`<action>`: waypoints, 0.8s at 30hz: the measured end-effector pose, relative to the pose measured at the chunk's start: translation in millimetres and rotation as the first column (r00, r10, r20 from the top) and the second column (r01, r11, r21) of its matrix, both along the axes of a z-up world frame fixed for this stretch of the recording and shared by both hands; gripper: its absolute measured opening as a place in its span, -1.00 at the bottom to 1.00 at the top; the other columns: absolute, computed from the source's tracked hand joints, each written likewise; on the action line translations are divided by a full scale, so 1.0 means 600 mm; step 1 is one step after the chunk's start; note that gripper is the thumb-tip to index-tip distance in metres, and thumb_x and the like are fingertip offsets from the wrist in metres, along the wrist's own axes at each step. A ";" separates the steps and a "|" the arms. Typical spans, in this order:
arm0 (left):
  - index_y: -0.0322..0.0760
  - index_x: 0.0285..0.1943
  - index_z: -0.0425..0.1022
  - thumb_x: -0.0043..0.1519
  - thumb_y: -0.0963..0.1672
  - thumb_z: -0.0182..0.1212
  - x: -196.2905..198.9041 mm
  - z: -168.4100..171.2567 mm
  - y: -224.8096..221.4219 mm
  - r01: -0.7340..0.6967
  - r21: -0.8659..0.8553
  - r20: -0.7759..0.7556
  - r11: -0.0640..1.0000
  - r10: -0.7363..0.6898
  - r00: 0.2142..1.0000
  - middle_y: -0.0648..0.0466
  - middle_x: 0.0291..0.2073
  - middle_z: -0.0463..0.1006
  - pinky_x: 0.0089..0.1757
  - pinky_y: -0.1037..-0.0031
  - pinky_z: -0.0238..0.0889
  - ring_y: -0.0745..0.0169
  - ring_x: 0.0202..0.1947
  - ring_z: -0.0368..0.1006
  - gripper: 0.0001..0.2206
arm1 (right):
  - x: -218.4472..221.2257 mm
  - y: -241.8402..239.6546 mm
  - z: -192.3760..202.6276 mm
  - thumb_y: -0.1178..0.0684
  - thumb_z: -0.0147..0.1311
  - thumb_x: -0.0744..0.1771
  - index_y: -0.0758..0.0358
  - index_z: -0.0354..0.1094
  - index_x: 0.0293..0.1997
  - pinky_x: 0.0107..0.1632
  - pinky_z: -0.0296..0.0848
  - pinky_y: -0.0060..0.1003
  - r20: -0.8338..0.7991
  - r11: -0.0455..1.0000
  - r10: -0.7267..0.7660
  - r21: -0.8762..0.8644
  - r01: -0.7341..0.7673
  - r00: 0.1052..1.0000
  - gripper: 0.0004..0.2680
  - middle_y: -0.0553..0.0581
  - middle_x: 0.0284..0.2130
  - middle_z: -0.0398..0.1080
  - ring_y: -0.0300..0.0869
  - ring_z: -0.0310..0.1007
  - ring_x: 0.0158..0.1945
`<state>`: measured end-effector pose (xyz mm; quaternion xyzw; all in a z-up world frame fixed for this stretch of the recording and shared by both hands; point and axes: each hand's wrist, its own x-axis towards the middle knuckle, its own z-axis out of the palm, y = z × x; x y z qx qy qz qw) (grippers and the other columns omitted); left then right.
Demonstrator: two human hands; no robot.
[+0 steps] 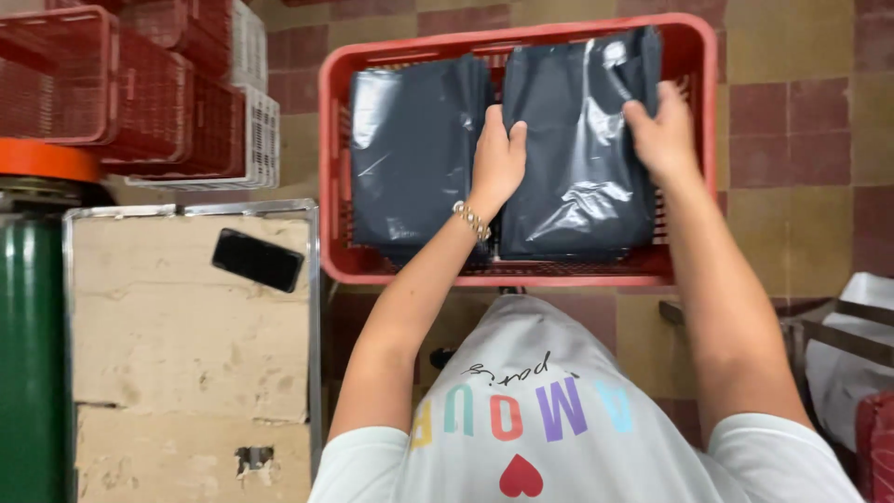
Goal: Folding plastic bags and placing them into a storage crate
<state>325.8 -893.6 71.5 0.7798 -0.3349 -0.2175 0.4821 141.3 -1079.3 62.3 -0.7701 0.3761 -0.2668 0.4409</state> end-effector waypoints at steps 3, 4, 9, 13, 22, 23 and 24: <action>-0.39 0.15 0.22 0.36 -0.08 -0.05 -0.001 -0.118 -0.069 -0.052 0.161 0.019 0.986 0.049 0.999 -0.23 -0.15 0.50 -0.23 0.01 0.27 -0.36 -0.13 0.47 -0.71 | 0.004 -0.031 -0.090 0.00 0.07 0.35 0.13 0.35 0.03 0.01 0.38 -0.24 -0.159 0.976 -0.099 0.178 0.127 0.982 -0.82 0.07 -0.11 0.52 -0.14 0.49 -0.07; -0.39 0.15 0.22 0.36 -0.08 -0.05 -0.004 -0.142 -0.079 -0.045 0.171 0.014 0.984 0.043 0.999 -0.23 -0.15 0.50 -0.23 0.01 0.27 -0.36 -0.13 0.47 -0.71 | 0.004 -0.052 -0.160 0.00 0.07 0.35 0.13 0.35 0.03 0.01 0.38 -0.24 -0.165 0.973 -0.103 0.187 0.134 0.981 -0.82 0.07 -0.11 0.52 -0.14 0.49 -0.07; -0.33 0.28 0.20 0.36 -0.08 0.02 -0.003 -0.242 -0.098 -0.091 0.413 -0.039 0.906 0.117 0.992 -0.26 0.11 0.50 0.13 -0.02 0.37 -0.30 0.17 0.47 -0.64 | 0.016 -0.032 -0.179 -0.09 0.10 0.40 0.19 0.28 0.30 0.16 0.44 0.06 -0.458 0.926 -0.095 0.286 0.247 0.884 -0.66 0.36 0.03 0.49 0.14 0.46 0.17; -0.24 0.29 0.20 0.33 -0.04 0.09 0.007 -0.334 -0.094 -0.122 0.516 -0.025 0.848 0.157 0.987 -0.19 0.07 0.52 0.10 -0.02 0.41 -0.24 0.14 0.51 -0.60 | 0.021 -0.022 -0.177 -0.27 0.12 0.38 -0.13 0.28 0.30 0.15 0.43 0.09 -0.595 0.947 -0.059 0.222 0.234 0.802 -0.65 0.21 -0.02 0.50 0.09 0.47 0.14; -0.36 0.51 -0.02 0.10 -0.17 0.46 -0.087 -0.149 -0.080 -0.067 0.526 0.284 0.848 -0.101 0.953 -0.20 0.31 0.17 0.13 0.06 0.48 -0.35 0.29 0.22 -0.18 | 0.008 -0.052 -0.360 -0.29 0.13 0.37 -0.18 0.13 0.34 0.08 0.50 0.11 -0.658 0.946 -0.167 0.102 0.307 0.734 -0.59 0.25 0.03 0.47 0.11 0.47 0.15; -0.28 0.37 0.17 0.10 -0.11 0.46 -0.102 -0.144 -0.079 0.021 0.586 0.380 0.810 -0.298 0.876 -0.11 0.19 0.24 -0.01 0.12 0.52 -0.20 0.22 0.23 -0.32 | 0.015 -0.025 -0.284 -0.13 0.21 0.36 0.09 0.09 0.35 0.11 0.48 0.16 -0.639 0.971 -0.205 -0.038 0.235 0.741 -0.55 0.36 0.11 0.35 0.21 0.41 0.18; -0.21 0.22 0.35 0.09 -0.04 0.46 -0.117 -0.139 -0.078 0.092 0.653 0.450 0.752 -0.482 0.752 -0.02 0.07 0.32 -0.15 0.19 0.56 -0.06 0.16 0.23 -0.46 | 0.022 0.002 -0.207 0.02 0.28 0.34 0.37 0.05 0.35 0.13 0.46 0.20 -0.615 0.970 -0.240 -0.180 0.162 0.751 -0.50 0.48 0.19 0.23 0.32 0.35 0.20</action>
